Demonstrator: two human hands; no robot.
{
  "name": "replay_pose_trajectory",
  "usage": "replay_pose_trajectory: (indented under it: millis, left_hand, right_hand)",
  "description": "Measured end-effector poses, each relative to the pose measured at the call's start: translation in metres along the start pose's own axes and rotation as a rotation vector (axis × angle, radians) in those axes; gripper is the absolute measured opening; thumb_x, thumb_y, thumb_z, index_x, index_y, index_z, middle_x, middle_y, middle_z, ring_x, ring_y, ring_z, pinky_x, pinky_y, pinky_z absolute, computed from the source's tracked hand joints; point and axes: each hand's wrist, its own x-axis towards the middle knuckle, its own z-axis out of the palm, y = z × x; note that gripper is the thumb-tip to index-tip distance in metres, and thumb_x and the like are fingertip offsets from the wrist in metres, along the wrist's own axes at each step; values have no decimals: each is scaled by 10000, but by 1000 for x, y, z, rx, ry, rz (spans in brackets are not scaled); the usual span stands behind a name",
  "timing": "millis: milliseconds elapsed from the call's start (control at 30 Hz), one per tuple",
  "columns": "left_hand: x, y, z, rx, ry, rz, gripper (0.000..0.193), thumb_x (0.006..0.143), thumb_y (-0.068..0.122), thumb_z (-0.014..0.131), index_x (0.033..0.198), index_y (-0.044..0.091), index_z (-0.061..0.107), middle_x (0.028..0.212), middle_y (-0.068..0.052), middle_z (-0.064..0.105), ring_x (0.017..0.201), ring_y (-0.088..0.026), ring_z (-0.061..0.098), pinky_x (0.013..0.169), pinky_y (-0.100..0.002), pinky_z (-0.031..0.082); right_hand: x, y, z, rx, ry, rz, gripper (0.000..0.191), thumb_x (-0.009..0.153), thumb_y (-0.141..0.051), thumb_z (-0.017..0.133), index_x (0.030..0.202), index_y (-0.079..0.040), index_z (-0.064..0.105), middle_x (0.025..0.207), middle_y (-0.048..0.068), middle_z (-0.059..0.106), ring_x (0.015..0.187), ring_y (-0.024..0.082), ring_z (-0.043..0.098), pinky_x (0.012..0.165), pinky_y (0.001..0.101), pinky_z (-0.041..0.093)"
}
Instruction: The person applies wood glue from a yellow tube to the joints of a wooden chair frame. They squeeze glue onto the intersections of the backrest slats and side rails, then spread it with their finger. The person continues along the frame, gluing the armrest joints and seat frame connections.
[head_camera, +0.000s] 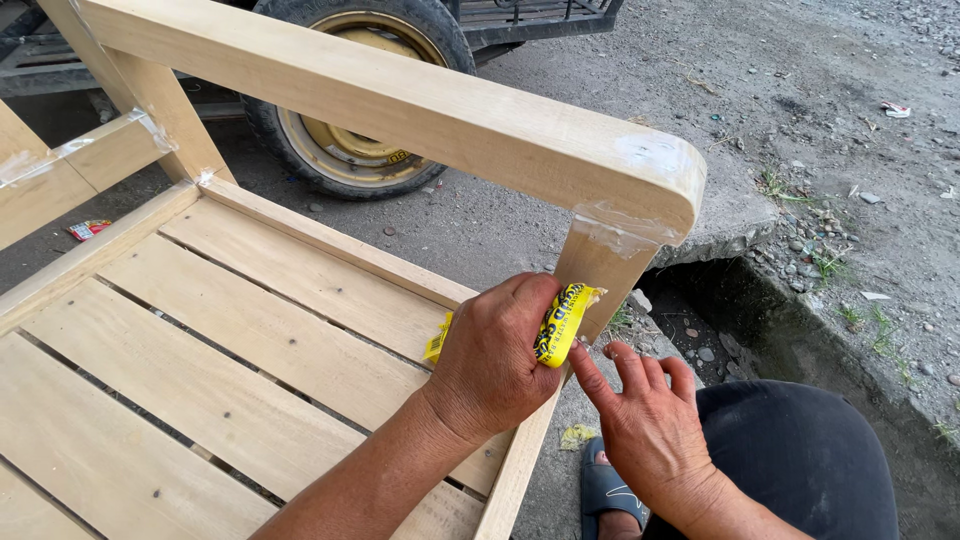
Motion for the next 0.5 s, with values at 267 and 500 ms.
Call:
replay_pose_trajectory:
  millis: [267,500]
  left_hand:
    - [0,1,0,9,7,-9,312,827,122,783,1065,7,618,929,-161,696,851,-328,739,695,-425,597]
    - [3,2,0,-8,5,5,353,830,142,801,1090,-7,612,950,-178,695,861,-332,741,700,-425,601]
  right_hand:
    - [1,-1,-6,76,36,-12,884,800,-165,696,1574,-325,300,1401,148,508,1179,316,577,1037,545,304]
    - [-6,7,-11,41,-18,3,937,805,-199,693,1622,-357,262,1382,154,528,1149,322,587,1042,537,314]
